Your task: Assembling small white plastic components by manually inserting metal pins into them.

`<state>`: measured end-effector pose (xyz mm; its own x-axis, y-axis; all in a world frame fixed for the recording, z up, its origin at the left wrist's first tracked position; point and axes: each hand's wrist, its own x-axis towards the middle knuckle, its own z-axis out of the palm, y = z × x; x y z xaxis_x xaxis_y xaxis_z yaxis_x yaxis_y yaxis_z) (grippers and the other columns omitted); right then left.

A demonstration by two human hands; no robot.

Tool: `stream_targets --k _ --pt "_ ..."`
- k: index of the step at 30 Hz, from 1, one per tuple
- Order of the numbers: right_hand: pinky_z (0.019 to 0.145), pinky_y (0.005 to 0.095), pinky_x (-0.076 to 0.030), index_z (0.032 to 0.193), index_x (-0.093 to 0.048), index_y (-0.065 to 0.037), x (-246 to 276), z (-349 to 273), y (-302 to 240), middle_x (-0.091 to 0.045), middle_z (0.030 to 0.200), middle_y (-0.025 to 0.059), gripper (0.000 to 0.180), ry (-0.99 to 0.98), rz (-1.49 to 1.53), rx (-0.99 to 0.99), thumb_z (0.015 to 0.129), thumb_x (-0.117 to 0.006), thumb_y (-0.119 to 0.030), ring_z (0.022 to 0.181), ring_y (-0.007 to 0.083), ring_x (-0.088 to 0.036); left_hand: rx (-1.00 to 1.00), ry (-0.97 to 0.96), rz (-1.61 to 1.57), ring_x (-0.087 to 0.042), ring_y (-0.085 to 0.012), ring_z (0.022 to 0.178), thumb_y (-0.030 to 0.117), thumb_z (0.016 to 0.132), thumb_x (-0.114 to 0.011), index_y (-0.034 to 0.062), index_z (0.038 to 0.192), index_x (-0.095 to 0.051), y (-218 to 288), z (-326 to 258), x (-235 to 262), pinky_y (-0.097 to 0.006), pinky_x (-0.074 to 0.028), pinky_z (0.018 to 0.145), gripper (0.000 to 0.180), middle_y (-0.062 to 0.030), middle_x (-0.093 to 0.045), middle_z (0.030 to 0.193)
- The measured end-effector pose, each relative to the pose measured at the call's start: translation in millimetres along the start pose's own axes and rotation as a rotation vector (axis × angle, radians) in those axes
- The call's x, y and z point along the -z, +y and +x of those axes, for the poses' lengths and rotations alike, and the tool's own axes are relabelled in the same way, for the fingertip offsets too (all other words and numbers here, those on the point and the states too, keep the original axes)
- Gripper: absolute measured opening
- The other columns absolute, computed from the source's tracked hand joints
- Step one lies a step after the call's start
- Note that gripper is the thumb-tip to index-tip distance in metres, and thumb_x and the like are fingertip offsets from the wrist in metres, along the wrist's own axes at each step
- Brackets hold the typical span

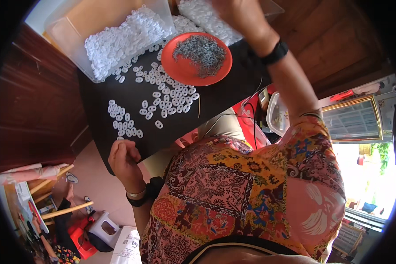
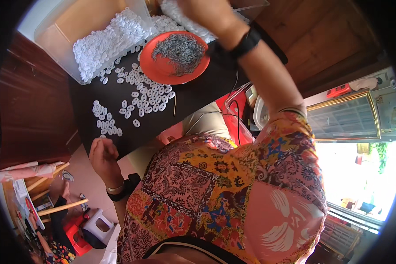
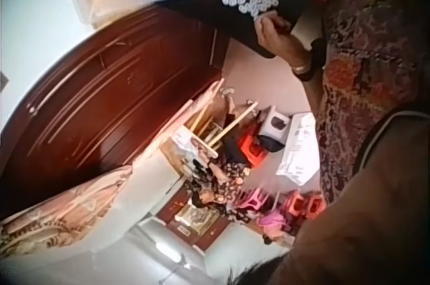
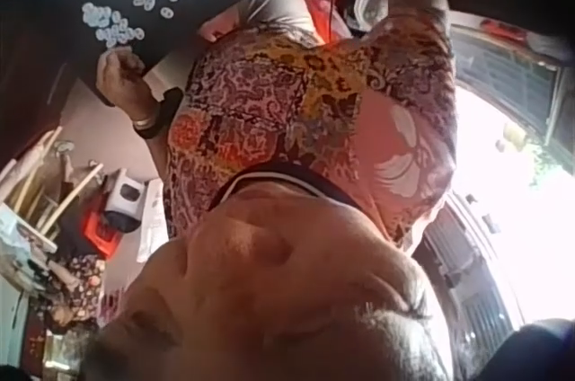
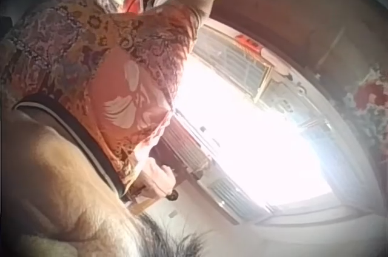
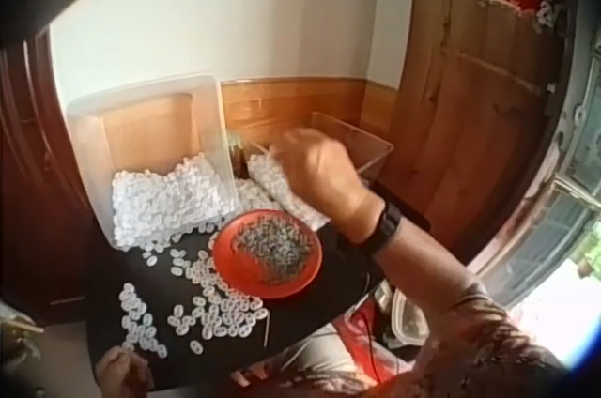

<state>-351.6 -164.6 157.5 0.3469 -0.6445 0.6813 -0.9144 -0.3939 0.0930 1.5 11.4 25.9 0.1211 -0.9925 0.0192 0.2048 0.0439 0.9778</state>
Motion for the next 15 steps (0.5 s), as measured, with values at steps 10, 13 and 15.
stream_targets --k 10,13,15 --pt "0.062 0.0414 -0.050 0.082 -0.065 -0.002 -11 19 -80 -0.064 0.077 0.0156 0.011 0.113 0.448 0.413 0.079 -0.064 -0.013 0.070 0.0353 -0.062 0.047 0.020 -0.067 -0.042 -0.0094 0.053 0.017 0.093 -0.046 -0.0010 0.080 -0.059 -12 1 13 -0.022 -0.033 0.050 0.025 -0.0014 -0.046 0.059" --pt "0.077 0.0382 -0.050 0.089 -0.068 -0.007 -51 -16 -100 -0.065 0.090 0.0081 0.011 -0.417 0.577 0.235 0.079 -0.063 -0.008 0.088 0.0273 -0.062 0.046 -0.002 -0.046 -0.042 -0.0095 0.053 0.015 0.093 -0.046 -0.0011 0.080 -0.059 -11 3 10 -0.023 -0.034 0.050 0.024 -0.0014 -0.045 0.060" --pt "0.075 0.0376 -0.050 0.086 -0.067 -0.007 -55 -26 -122 -0.064 0.089 0.0074 0.008 -0.480 0.612 0.294 0.079 -0.062 -0.008 0.088 0.0271 -0.061 0.059 0.004 -0.077 -0.042 -0.0094 0.053 0.015 0.092 -0.047 -0.0013 0.080 -0.059 -12 2 11 -0.023 -0.034 0.051 0.023 -0.0014 -0.046 0.060"
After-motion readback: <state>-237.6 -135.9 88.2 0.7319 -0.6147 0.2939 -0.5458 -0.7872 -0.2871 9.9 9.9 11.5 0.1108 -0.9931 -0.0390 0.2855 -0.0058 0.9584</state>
